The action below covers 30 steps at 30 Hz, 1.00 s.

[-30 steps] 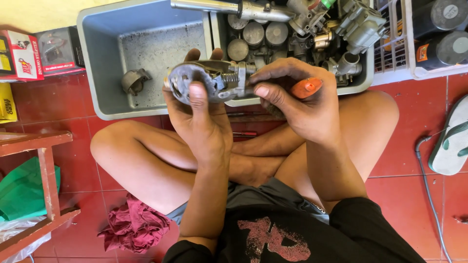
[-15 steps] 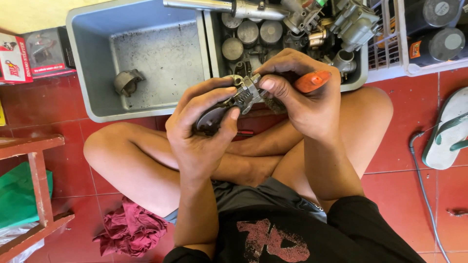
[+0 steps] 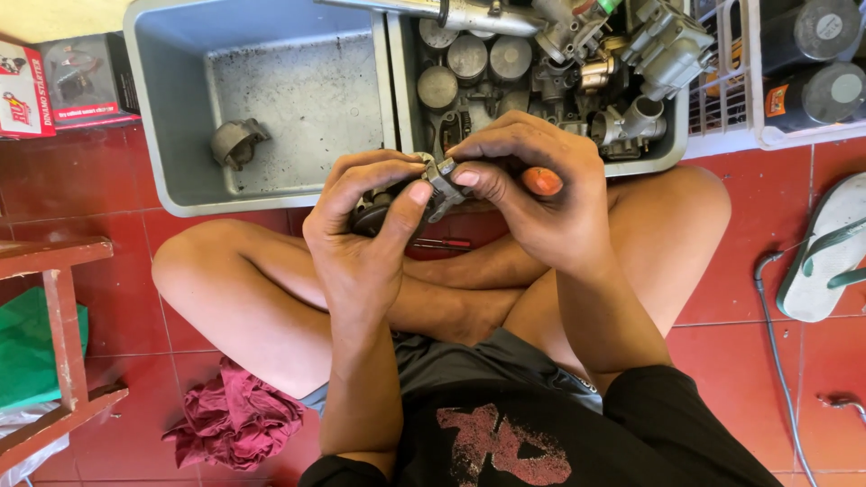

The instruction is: Inspecting and cleaning motorcycle carburetor parts using a brush and screwdriver while sitting on the floor.

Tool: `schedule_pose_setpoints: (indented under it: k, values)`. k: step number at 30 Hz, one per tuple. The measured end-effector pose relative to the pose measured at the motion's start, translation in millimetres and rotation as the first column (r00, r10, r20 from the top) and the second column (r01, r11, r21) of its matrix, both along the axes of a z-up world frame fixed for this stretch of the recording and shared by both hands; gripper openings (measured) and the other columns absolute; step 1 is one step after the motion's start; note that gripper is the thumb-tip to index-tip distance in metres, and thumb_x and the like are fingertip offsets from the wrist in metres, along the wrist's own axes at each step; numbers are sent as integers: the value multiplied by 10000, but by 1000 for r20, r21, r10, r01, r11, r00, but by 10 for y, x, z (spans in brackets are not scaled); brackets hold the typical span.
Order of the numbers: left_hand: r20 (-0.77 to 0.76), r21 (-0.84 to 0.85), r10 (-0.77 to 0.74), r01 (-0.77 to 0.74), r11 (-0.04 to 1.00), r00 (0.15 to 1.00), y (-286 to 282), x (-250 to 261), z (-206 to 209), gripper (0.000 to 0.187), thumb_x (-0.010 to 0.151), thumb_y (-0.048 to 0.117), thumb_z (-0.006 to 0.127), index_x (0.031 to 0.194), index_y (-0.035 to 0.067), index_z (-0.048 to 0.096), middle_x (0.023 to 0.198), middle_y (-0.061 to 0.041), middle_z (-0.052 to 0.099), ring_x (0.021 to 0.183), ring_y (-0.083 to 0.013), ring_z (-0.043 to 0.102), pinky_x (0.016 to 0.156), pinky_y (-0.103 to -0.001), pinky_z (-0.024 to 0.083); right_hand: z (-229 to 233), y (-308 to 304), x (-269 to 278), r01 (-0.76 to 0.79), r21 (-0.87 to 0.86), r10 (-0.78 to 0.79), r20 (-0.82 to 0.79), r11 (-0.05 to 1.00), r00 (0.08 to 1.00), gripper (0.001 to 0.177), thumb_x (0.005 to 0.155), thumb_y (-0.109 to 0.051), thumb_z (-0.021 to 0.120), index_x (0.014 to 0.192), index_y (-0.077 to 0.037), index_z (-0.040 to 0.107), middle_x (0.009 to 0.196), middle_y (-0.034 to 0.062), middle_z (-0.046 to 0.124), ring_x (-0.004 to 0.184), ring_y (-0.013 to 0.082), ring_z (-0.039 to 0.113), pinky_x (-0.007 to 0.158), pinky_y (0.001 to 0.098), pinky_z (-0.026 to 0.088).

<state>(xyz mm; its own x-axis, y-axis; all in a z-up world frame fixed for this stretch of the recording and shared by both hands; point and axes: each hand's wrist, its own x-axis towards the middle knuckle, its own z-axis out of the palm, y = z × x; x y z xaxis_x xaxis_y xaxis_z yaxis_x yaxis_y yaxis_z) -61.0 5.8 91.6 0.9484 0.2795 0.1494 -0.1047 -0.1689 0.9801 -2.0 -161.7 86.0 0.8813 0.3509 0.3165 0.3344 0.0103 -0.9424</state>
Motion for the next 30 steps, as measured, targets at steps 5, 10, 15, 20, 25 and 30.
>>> schedule_pose_setpoints:
  k: [5, 10, 15, 20, 25, 30]
  values:
    - [-18, -234, 48, -50, 971, 999, 22, -8, -210, 112, 941, 61, 679, 1036, 5, 694, 1128, -99, 697, 1035, -181, 647, 994, -300, 510, -178, -27, 6, 53, 240, 14, -269, 969, 963, 129, 992, 39, 686, 1117, 46, 657, 960, 112, 672, 772, 127, 608, 710, 203, 514]
    - [-11, -386, 88, -85, 919, 996, 19, 9, -257, 130, 934, 129, 670, 978, 14, 709, 1109, -119, 698, 1062, -205, 623, 1028, -334, 469, -258, -80, 90, 2, 483, 217, -397, 876, 892, 222, 990, 25, 521, 1169, 25, 652, 976, 119, 665, 644, 78, 462, 544, 159, 347]
    - [-38, -277, 97, -104, 955, 995, 7, 2, -200, 138, 975, 128, 660, 980, 1, 711, 1112, -86, 709, 988, -147, 611, 948, -263, 478, -52, -9, -23, -83, -1, 81, -237, 997, 968, 158, 1021, -72, 645, 887, 11, 630, 855, 41, 574, 730, 113, 457, 692, 235, 388]
    - [42, -235, 121, -108, 966, 992, -21, 41, -241, 118, 968, 103, 697, 1015, -5, 703, 1048, -128, 701, 1013, -193, 644, 972, -346, 522, -162, 54, -12, -96, 31, 100, -245, 995, 964, 212, 1055, -142, 601, 877, -29, 628, 684, 14, 521, 636, 91, 415, 608, 231, 383]
    - [135, -201, 96, -68, 977, 986, 15, 41, -273, 159, 894, 47, 797, 1004, -29, 711, 994, -190, 689, 1025, -273, 682, 972, -422, 549, -203, 60, 23, -85, -28, 83, -78, 996, 993, 273, 1075, -111, 601, 818, -25, 628, 603, 57, 479, 600, 129, 396, 581, 286, 399]
    - [135, -110, 135, -120, 987, 982, 147, 89, -420, 136, 880, 50, 832, 979, 14, 746, 980, -168, 715, 1002, -251, 697, 953, -394, 538, -325, 45, 115, -31, -144, 30, -15, 989, 999, 164, 1075, -103, 633, 942, -17, 677, 638, 109, 539, 588, 200, 494, 605, 352, 452]
